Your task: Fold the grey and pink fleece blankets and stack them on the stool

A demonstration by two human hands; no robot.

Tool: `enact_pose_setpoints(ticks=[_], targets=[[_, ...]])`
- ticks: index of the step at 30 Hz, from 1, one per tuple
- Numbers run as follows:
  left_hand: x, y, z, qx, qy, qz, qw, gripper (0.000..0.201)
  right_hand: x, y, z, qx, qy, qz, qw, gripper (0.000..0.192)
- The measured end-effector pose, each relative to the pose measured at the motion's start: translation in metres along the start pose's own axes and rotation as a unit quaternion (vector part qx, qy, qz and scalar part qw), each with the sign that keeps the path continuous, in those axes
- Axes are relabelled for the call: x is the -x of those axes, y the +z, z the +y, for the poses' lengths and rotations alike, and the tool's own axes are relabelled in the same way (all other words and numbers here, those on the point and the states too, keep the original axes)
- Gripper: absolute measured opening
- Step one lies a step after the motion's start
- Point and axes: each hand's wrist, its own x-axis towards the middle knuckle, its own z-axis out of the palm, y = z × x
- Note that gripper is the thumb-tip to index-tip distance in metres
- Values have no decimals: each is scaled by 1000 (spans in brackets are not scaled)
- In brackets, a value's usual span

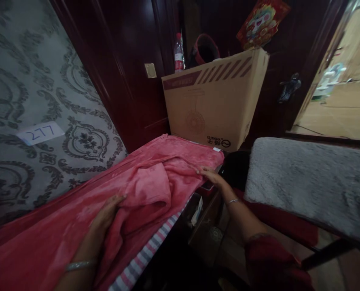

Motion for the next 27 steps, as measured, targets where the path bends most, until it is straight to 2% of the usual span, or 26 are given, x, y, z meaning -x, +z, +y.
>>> enact_pose_setpoints(ticks=[3, 6, 8, 10, 12, 15, 16, 18, 22, 25, 27], targets=[[9, -1, 1, -41, 48, -18, 998, 42, 10, 4, -2, 6, -15, 16, 1000, 53], [12, 11, 10, 37, 128, 37, 990, 47, 8, 10, -11, 32, -28, 70, 997, 45], [12, 26, 20, 64, 191, 70, 977, 43, 1, 12, -24, 50, -39, 114, 991, 36], [14, 48, 29, 38, 242, 78, 966, 34, -3, 17, -44, 66, -55, 143, 986, 29], [19, 76, 31, -22, 279, 58, 958, 22, 0, 27, -64, 68, -79, 132, 986, 43], [30, 120, 11, -122, 323, -8, 938, 6, 20, 53, -82, 16, -120, 54, 991, 69], [33, 133, 0, -147, 342, -29, 928, 5, 29, 63, -82, -9, -131, 35, 991, 72], [39, 151, -24, -185, 376, -53, 907, 3, 47, 83, -78, -47, -159, 35, 986, 72], [44, 160, -57, -205, 429, -38, 879, 4, 73, 107, -62, -56, -209, 133, 967, 62], [47, 157, -63, -213, 474, -36, 853, 4, 85, 112, -61, -12, -220, 192, 956, 52], [49, 156, -64, -216, 508, -39, 833, 6, 91, 113, -66, 17, -230, 205, 951, 47]])
